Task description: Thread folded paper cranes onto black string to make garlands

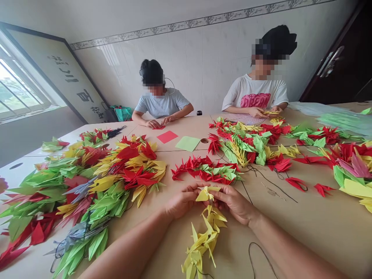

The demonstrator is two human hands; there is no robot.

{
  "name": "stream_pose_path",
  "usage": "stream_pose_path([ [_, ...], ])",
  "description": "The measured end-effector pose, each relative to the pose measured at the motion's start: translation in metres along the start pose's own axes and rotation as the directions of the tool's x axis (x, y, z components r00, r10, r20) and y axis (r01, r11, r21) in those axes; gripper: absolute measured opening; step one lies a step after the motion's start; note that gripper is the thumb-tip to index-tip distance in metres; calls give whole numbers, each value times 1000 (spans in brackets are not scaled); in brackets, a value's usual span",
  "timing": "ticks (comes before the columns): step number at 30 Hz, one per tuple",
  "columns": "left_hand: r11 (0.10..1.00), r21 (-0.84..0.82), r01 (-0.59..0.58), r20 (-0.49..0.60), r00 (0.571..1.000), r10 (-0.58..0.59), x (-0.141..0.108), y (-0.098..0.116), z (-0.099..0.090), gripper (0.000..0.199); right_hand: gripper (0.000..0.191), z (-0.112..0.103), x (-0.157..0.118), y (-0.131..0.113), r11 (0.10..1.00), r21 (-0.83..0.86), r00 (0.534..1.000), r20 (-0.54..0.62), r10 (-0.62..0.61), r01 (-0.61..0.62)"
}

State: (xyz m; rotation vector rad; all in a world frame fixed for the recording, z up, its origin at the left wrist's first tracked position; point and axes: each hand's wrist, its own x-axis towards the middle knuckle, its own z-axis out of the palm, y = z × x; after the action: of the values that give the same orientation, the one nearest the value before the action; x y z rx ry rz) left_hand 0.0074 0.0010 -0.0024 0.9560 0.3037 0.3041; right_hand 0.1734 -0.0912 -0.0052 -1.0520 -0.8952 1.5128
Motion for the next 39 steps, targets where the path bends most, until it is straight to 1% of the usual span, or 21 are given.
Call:
stream_pose_path([
  [2, 999, 38, -17, 6, 1000, 17, 0, -4, -1, 37, 31, 0, -1, 0, 1000, -29, 1000, -14, -7, 6],
  [7, 992, 90, -90, 8, 996, 90, 2, -12, -1, 22, 32, 1, -2, 1, 997, -80, 999, -49, -20, 16],
  [10, 989, 92, -119, -19, 992, 122, 3, -14, 0, 21, 31, 2, -2, 3, 997, -74, 999, -40, -30, 27],
  [14, 982, 138, -125, -69, 988, 135, 4, -14, -2, 21, 27, 5, -1, 4, 995, -82, 998, -26, -63, 61],
  [21, 974, 191, -120, -205, 966, 159, 6, -12, -6, 24, 17, 6, -2, 2, 983, -158, 996, 35, -86, 91],
  [23, 968, 208, -138, -233, 954, 186, 7, -11, -5, 26, 19, 7, -3, 2, 983, -160, 995, 45, -83, 90],
  [27, 953, 235, -189, -248, 937, 247, 6, -10, 2, 32, 28, 11, -1, 6, 981, -183, 997, -29, -77, 70],
  [29, 947, 240, -212, -264, 925, 274, 6, -10, 6, 34, 31, 12, 0, 7, 981, -185, 996, -44, -75, 66],
  [33, 951, 204, -232, -282, 916, 284, 7, -10, 8, 35, 32, 10, -1, 6, 985, -158, 998, 9, -69, 69],
  [35, 951, 209, -230, -298, 911, 285, 7, -10, 8, 37, 31, 7, -2, 4, 976, -204, 997, 11, -75, 76],
  [39, 929, 290, -232, -354, 875, 329, 5, -9, 10, 39, 33, 3, -1, -1, 923, -377, 994, -48, -100, 75],
])
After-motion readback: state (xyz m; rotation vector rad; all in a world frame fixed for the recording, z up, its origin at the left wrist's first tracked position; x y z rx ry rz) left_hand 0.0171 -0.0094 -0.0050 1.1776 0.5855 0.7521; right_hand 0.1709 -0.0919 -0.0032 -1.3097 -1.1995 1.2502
